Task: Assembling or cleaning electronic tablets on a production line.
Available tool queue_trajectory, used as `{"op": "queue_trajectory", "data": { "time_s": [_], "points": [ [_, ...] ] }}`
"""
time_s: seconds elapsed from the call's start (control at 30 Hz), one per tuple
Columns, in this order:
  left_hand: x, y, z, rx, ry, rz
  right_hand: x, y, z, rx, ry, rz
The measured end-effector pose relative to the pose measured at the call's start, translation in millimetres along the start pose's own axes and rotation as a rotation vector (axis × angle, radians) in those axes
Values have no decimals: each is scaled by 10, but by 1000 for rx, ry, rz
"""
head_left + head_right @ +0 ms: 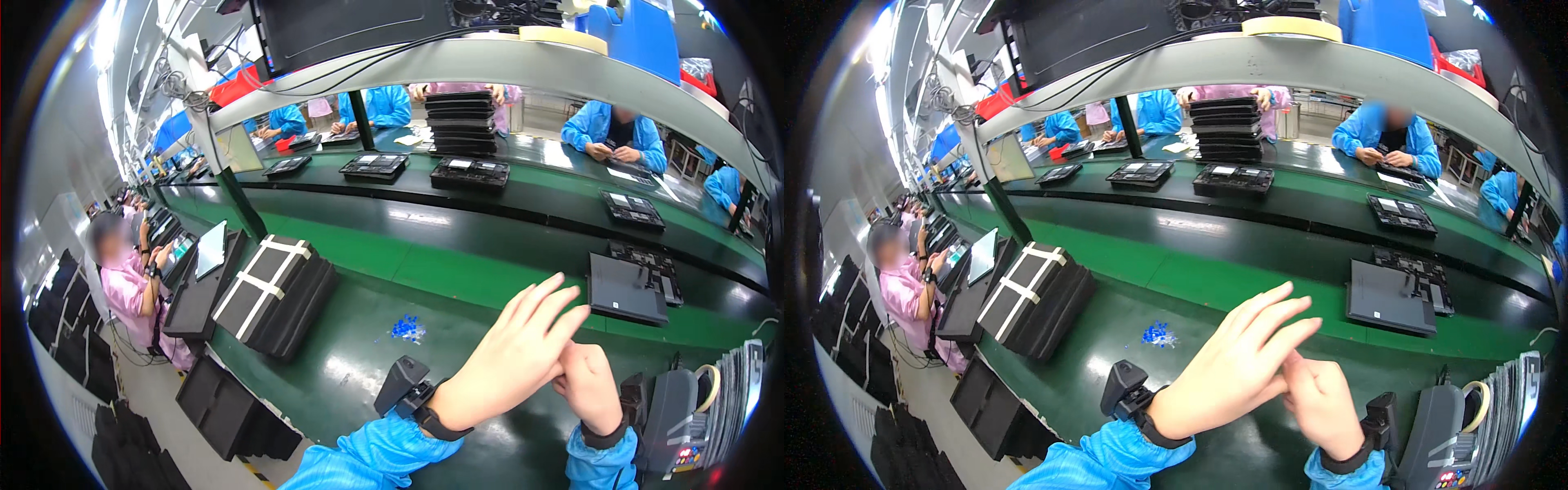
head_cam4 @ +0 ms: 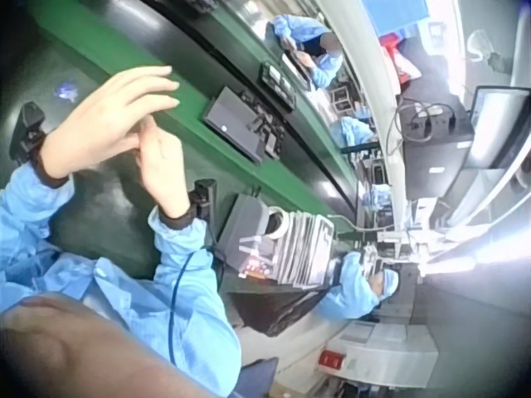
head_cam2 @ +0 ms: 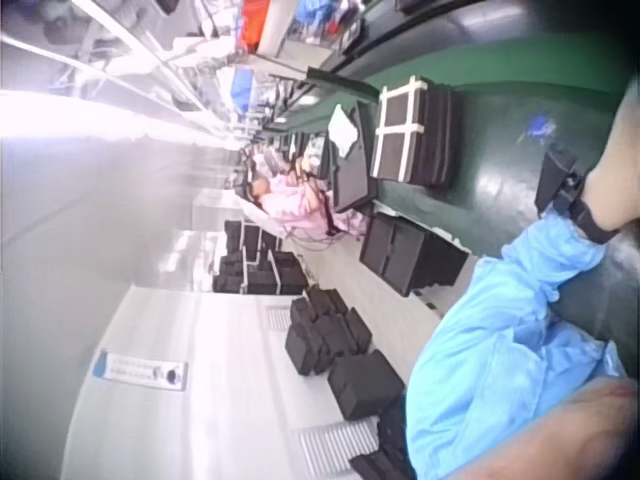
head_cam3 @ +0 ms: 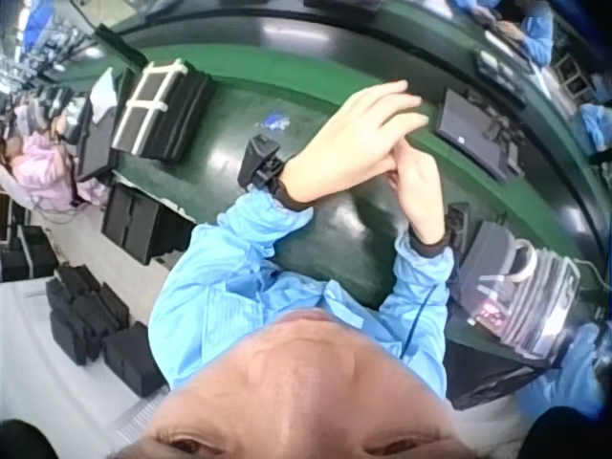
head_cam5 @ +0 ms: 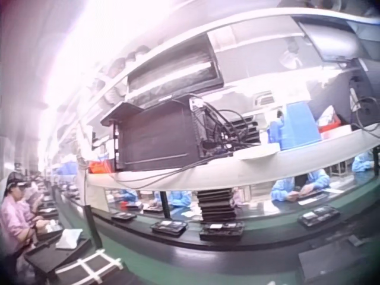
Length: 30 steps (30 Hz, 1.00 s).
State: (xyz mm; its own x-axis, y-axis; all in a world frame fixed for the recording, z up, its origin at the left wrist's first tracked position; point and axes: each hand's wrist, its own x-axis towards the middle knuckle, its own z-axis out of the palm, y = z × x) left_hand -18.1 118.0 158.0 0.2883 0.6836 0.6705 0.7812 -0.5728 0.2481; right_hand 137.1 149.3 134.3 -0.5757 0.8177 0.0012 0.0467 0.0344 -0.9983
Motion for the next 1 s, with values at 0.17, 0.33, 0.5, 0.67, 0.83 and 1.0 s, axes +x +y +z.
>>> {"op": "queue_trajectory", "data": {
  "time_s": [0.17, 0.33, 0.5, 0.67, 0.83, 1.0],
  "points": [
    [-9, -5, -18, -180, -96, -66, -2, 28, -101, -162, -39, -131],
    [-37, -40, -57, -431, -203, -52, 21, 50, -36, -125, -127, -211],
    [-131, -45, -71, -179, -234, -111, 17, 52, 70, -386, 91, -411],
    [-135, 11, -137, -430, -286, -110, -22, 54, 64, -224, -52, -453],
    [1, 257, -231, -271, -198, 21, -29, -5, -27, 95, -354, -38],
    [39, 180, -82, -408, 98, -25, 342, 204, -477, 25, 205, -269]
  ]
}}
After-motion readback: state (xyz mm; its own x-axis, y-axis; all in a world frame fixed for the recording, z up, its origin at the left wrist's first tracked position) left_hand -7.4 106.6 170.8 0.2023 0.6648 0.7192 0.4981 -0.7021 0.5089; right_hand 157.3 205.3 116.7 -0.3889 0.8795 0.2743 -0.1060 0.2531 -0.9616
